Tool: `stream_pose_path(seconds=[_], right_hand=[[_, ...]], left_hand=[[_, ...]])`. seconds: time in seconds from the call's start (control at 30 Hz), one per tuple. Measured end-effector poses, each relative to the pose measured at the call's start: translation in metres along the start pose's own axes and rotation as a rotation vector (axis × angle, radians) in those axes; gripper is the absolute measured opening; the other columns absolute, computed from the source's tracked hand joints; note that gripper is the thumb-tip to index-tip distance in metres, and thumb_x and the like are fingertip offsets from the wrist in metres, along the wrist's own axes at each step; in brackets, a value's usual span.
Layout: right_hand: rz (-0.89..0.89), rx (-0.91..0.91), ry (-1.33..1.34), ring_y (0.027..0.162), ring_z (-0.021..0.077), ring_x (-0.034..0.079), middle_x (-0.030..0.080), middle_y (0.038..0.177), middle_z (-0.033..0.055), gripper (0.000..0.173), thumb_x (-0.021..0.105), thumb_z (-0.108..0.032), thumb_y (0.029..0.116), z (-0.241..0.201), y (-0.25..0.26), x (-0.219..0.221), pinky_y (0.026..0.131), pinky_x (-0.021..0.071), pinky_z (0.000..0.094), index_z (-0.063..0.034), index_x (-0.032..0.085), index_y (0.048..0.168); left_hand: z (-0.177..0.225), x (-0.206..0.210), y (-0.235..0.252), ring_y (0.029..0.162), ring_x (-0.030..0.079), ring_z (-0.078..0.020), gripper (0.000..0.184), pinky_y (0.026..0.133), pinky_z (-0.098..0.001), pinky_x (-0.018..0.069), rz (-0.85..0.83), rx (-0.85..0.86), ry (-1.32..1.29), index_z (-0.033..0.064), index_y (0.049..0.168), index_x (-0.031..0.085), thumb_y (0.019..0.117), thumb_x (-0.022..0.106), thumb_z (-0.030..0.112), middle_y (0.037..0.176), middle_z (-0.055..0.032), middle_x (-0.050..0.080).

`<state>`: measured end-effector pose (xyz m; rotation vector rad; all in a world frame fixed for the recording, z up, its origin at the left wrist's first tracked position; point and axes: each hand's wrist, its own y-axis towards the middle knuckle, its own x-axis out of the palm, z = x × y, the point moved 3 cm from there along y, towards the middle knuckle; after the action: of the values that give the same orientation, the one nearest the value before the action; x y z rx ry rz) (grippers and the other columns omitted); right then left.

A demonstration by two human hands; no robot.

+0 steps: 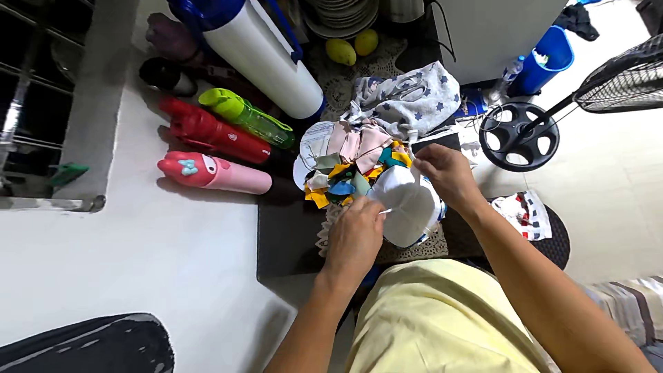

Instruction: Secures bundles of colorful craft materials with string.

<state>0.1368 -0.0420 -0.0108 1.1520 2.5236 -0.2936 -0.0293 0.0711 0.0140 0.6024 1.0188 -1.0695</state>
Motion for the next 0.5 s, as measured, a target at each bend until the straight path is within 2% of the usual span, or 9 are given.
stream_pose_path(seconds=[0.07,0.1,0.13,0.17,0.2,0.23,0.3,0.4,0.5], right_hand=[[-0.099,0.088,0.138,0.076,0.0056,0.064,0.07,0.09,0.0051,0.013,0.062,-0.009,0.1005,-0.003,0.008,0.0,0.075,0.0543,0.0265,-0.0001,0.069,0.106],[-0.118,0.114,0.146,0.074,0.004,0.062,0.069,0.088,0.0031,0.012,0.062,-0.01,0.1005,-0.004,0.011,-0.002,0.072,0.0528,0.0245,-0.0011,0.069,0.104],[-0.119,0.127,0.072,0.074,0.0054,0.062,0.069,0.087,0.0024,0.013,0.062,-0.012,0.101,-0.004,0.015,-0.005,0.07,0.0523,0.0267,-0.0032,0.071,0.103],[-0.113,0.138,-0.084,0.08,0.0121,0.065,0.071,0.091,0.0047,0.016,0.062,-0.016,0.1018,-0.003,0.018,-0.008,0.074,0.053,0.0363,-0.0059,0.073,0.105],[-0.107,0.148,-0.261,0.088,0.0238,0.069,0.073,0.095,0.0099,0.02,0.059,-0.02,0.103,-0.002,0.019,-0.011,0.078,0.0536,0.0508,-0.0081,0.075,0.108],[-0.104,0.164,-0.413,0.096,0.0332,0.07,0.074,0.102,0.0142,0.025,0.056,-0.022,0.1045,-0.002,0.019,-0.014,0.081,0.0526,0.0605,-0.0105,0.075,0.113],[-0.093,0.189,-0.597,0.109,0.0417,0.067,0.072,0.114,0.0192,0.029,0.051,-0.021,0.106,0.0,0.013,-0.019,0.086,0.0504,0.0653,-0.0096,0.073,0.121],[-0.126,0.301,-0.563,0.096,0.044,0.068,0.07,0.1,0.0224,0.023,0.054,-0.018,0.1044,0.006,-0.006,-0.019,0.076,0.05,0.065,-0.0022,0.071,0.107],[-0.169,0.411,-0.482,0.083,0.0395,0.066,0.067,0.084,0.0198,0.035,0.056,-0.032,0.1053,0.013,-0.022,-0.01,0.07,0.0493,0.0605,-0.0009,0.069,0.095]], left_hand=[[-0.002,0.0,0.003,0.098,0.068,-0.0382,0.017,0.085,-0.0552,0.0548,-0.009,0.035,-0.008,0.0018,0.103,0.076,0.0983,0.062,0.01,0.107,-0.0192,0.07],[-0.003,0.001,0.004,0.099,0.068,-0.0381,0.017,0.086,-0.0554,0.0545,-0.014,0.05,-0.007,0.0028,0.103,0.077,0.0984,0.062,0.01,0.109,-0.0189,0.07],[-0.004,0.002,0.004,0.1,0.067,-0.0378,0.017,0.086,-0.0552,0.0542,-0.022,0.055,-0.003,0.0035,0.103,0.077,0.0985,0.062,0.011,0.11,-0.0183,0.069],[-0.005,0.003,0.004,0.1,0.067,-0.0376,0.016,0.086,-0.055,0.054,-0.035,0.052,0.002,0.0038,0.102,0.077,0.0985,0.063,0.011,0.111,-0.0182,0.069],[-0.006,0.003,0.004,0.101,0.067,-0.0371,0.017,0.087,-0.0546,0.054,-0.053,0.044,0.01,0.0039,0.102,0.077,0.0986,0.063,0.012,0.112,-0.018,0.069],[-0.006,0.004,0.004,0.102,0.067,-0.0367,0.017,0.087,-0.054,0.054,-0.071,0.034,0.015,0.0036,0.102,0.077,0.0988,0.062,0.012,0.112,-0.0181,0.069],[-0.006,0.004,0.004,0.101,0.068,-0.0367,0.017,0.087,-0.0536,0.0539,-0.086,0.022,0.022,0.0032,0.102,0.077,0.099,0.062,0.012,0.111,-0.0183,0.069],[-0.007,0.005,0.001,0.099,0.068,-0.0378,0.019,0.086,-0.0547,0.0535,-0.084,0.004,0.012,0.0027,0.103,0.077,0.0998,0.06,0.012,0.109,-0.0184,0.07],[-0.006,0.005,0.0,0.1,0.068,-0.037,0.02,0.086,-0.0543,0.0535,-0.087,-0.011,-0.004,0.0024,0.104,0.076,0.1003,0.06,0.013,0.109,-0.0181,0.07]])
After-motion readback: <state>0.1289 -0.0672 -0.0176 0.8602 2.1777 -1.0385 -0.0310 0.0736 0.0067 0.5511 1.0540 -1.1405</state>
